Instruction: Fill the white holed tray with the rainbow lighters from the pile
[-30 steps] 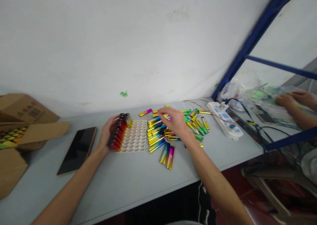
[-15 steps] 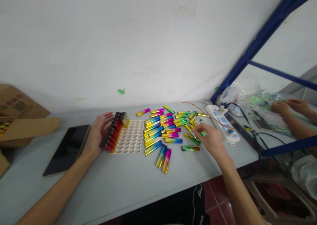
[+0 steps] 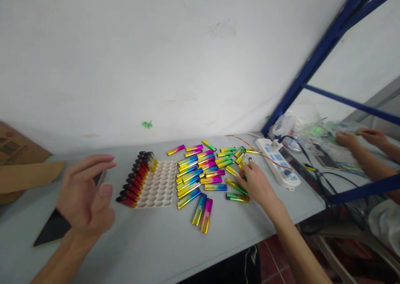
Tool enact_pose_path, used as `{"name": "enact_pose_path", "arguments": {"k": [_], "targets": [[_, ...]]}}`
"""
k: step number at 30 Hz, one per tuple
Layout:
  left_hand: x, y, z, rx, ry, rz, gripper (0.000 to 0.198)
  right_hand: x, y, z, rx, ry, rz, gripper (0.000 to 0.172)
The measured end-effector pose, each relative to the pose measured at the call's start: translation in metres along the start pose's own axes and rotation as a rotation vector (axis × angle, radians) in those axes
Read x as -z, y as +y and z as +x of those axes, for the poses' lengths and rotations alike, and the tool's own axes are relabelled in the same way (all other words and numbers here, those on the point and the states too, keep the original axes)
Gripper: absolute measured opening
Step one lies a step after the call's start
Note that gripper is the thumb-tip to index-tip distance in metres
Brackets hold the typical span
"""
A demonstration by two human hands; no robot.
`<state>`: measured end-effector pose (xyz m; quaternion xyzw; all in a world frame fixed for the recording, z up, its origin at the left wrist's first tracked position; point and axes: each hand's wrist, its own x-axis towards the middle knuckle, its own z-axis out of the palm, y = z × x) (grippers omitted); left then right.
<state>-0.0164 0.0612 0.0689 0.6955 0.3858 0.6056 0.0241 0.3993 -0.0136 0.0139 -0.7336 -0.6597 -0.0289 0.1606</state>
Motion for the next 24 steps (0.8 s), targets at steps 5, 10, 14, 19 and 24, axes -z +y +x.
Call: {"name": "enact_pose_path", "arguments": {"k": [5, 10, 14, 19, 24], "targets": [[-0.007, 0.048, -0.010, -0.250, -0.257, -0.130, 0.037, 0.031, -0.022, 0.007, 0.078, 0.061, 0.225, 0.020], [-0.029, 0.061, -0.024, -0.050, -0.457, -0.011, 0.024, 0.046, -0.072, 0.027, 0.263, -0.232, 0.700, 0.032], [-0.040, 0.049, -0.027, 0.210, -0.667, -0.083, 0.034, 0.029, -0.108, 0.049, 0.316, -0.329, 0.980, 0.037], [-0.041, 0.040, -0.020, 0.475, -0.866, -0.301, 0.033, 0.006, -0.139, 0.065, 0.277, -0.452, 1.222, 0.044], [-0.045, 0.033, -0.024, 0.716, -0.909, -0.682, 0.038, -0.012, -0.155, 0.066, 0.322, -0.411, 1.224, 0.043]]}}
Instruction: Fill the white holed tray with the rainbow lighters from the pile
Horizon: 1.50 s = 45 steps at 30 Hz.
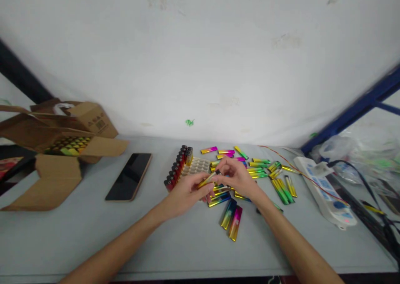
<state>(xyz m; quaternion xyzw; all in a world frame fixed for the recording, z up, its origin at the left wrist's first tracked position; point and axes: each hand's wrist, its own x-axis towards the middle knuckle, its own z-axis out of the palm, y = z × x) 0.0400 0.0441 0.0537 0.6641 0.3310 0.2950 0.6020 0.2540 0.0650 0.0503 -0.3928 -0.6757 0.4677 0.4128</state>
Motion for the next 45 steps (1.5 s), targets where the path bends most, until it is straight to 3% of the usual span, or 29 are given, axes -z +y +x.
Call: {"name": "enact_pose_path", "arguments": {"k": [3, 7, 10, 16, 25, 32, 38, 42, 45], "targets": [[-0.002, -0.014, 0.002, 0.045, 0.006, -0.026, 0.041, -0.001, 0.004, -0.001, 0.090, 0.062, -0.176, 0.037], [-0.006, -0.026, 0.006, 0.053, 0.053, -0.089, 0.044, 0.012, 0.006, -0.004, 0.169, 0.337, -0.446, 0.034], [-0.006, -0.024, 0.009, 0.085, 0.110, -0.253, 0.049, 0.020, 0.014, -0.008, 0.191, 0.435, -0.585, 0.036], [-0.002, -0.011, 0.013, 0.179, 0.095, -0.489, 0.060, 0.013, 0.029, -0.014, 0.199, 0.337, -0.693, 0.031], [-0.004, -0.012, 0.012, 0.206, 0.293, -0.466, 0.048, 0.005, 0.025, -0.015, 0.170, 0.293, -0.696, 0.029], [-0.005, -0.010, 0.014, 0.179, 0.279, -0.468, 0.059, -0.005, 0.021, -0.016, 0.230, 0.179, -0.744, 0.022], [0.013, 0.033, 0.004, -0.159, 0.335, -0.163, 0.041, -0.025, 0.020, -0.016, 0.381, -0.013, -0.829, 0.023], [0.042, 0.059, 0.001, -0.240, 0.467, 0.169, 0.035, -0.033, 0.023, -0.015, 0.435, -0.100, -0.899, 0.028], [0.063, 0.062, 0.004, -0.277, 0.442, 0.376, 0.033, -0.034, 0.026, -0.015, 0.435, -0.094, -0.925, 0.032]]}}
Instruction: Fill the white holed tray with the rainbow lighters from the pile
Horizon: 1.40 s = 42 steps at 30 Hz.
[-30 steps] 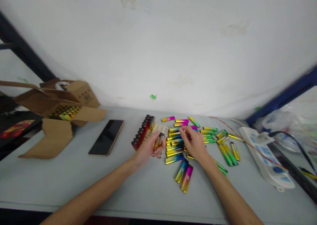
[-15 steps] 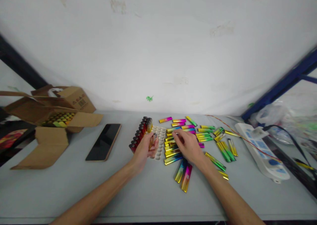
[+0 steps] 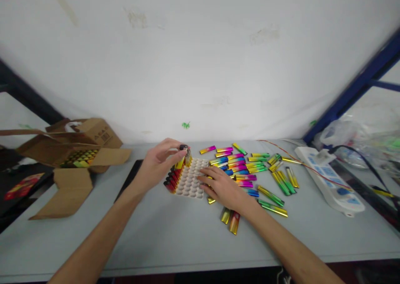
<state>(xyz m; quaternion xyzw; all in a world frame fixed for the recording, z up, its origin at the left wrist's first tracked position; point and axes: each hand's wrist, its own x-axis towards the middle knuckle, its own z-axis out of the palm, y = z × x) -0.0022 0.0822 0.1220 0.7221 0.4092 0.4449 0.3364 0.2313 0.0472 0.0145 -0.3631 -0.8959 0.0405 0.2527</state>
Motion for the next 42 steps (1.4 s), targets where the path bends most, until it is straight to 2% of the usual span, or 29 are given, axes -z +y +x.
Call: {"name": "enact_pose_path", "arguments": {"k": [5, 9, 15, 21, 28, 32, 34, 36, 39, 42], "targets": [[0.012, -0.019, 0.011, -0.093, -0.191, 0.456, 0.033, -0.003, 0.000, -0.001, -0.007, 0.010, -0.009, 0.030], [0.013, -0.031, 0.015, -0.125, -0.333, 0.689, 0.029, -0.003, -0.001, -0.001, -0.014, 0.022, -0.002, 0.031], [0.006, -0.035, 0.022, -0.093, -0.403, 0.780, 0.027, -0.002, -0.001, -0.001, -0.025, 0.018, 0.010, 0.029], [0.014, -0.029, 0.036, -0.089, -0.530, 0.809, 0.025, -0.002, -0.001, -0.001, -0.029, 0.009, 0.009, 0.030], [0.002, -0.044, 0.036, -0.187, -0.517, 0.845, 0.023, -0.005, 0.001, 0.000, -0.042, -0.016, -0.031, 0.028], [-0.004, -0.046, 0.029, -0.245, -0.370, 0.927, 0.026, -0.002, -0.001, 0.002, -0.051, -0.053, -0.052, 0.026], [-0.004, -0.050, 0.029, -0.251, -0.331, 0.919, 0.023, 0.005, 0.001, 0.003, -0.044, -0.044, -0.046, 0.028], [-0.003, -0.057, 0.031, -0.245, -0.326, 0.879, 0.022, 0.019, 0.007, 0.003, -0.068, 0.028, -0.031, 0.029], [-0.001, -0.069, 0.033, -0.241, -0.319, 0.838, 0.024, 0.055, 0.021, -0.008, -0.203, 0.226, 0.002, 0.028], [0.000, -0.072, 0.030, -0.220, -0.325, 0.769, 0.036, 0.096, 0.034, -0.038, -0.346, 0.364, 0.052, 0.031]]}}
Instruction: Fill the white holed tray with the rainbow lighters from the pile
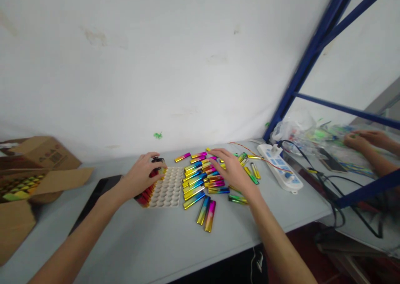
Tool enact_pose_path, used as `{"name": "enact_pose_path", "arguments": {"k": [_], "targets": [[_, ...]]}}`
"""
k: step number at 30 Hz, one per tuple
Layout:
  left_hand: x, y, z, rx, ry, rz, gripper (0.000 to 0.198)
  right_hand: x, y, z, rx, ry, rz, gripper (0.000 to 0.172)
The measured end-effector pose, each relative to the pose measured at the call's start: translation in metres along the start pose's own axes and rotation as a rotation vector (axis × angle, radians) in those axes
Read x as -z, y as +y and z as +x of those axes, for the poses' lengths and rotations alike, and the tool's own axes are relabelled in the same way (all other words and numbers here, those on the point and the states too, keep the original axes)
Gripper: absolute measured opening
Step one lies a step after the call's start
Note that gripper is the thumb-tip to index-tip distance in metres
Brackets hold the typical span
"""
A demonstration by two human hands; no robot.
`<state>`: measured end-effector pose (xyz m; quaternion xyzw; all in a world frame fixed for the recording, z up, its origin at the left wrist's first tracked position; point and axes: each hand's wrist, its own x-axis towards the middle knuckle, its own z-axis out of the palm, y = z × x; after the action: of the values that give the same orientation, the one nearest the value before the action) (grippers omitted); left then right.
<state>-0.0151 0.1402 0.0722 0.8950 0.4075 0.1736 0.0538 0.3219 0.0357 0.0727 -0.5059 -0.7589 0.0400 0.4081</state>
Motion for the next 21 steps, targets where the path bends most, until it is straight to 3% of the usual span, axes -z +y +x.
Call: {"name": "enact_pose_path", "arguments": {"k": [4, 7, 10, 13, 17, 21], "targets": [[0.004, 0.007, -0.007, 0.068, 0.108, -0.120, 0.053, 0.047, 0.020, -0.043, -0.148, 0.084, -0.087, 0.027], [0.000, 0.007, -0.010, 0.177, 0.233, -0.307, 0.055, 0.056, 0.028, -0.077, -0.230, 0.037, -0.139, 0.025], [-0.015, -0.001, -0.010, 0.408, 0.316, -0.725, 0.052, 0.047, 0.030, -0.094, -0.238, -0.041, -0.136, 0.023], [-0.033, -0.007, -0.009, 0.610, 0.340, -1.061, 0.056, 0.028, 0.024, -0.091, -0.157, -0.111, -0.117, 0.025], [-0.044, -0.006, -0.010, 0.631, 0.386, -1.220, 0.064, 0.003, 0.011, -0.073, -0.030, -0.175, -0.130, 0.030], [-0.050, -0.001, -0.010, 0.620, 0.459, -1.251, 0.048, -0.007, 0.009, -0.064, 0.036, -0.282, -0.186, 0.026]]}}
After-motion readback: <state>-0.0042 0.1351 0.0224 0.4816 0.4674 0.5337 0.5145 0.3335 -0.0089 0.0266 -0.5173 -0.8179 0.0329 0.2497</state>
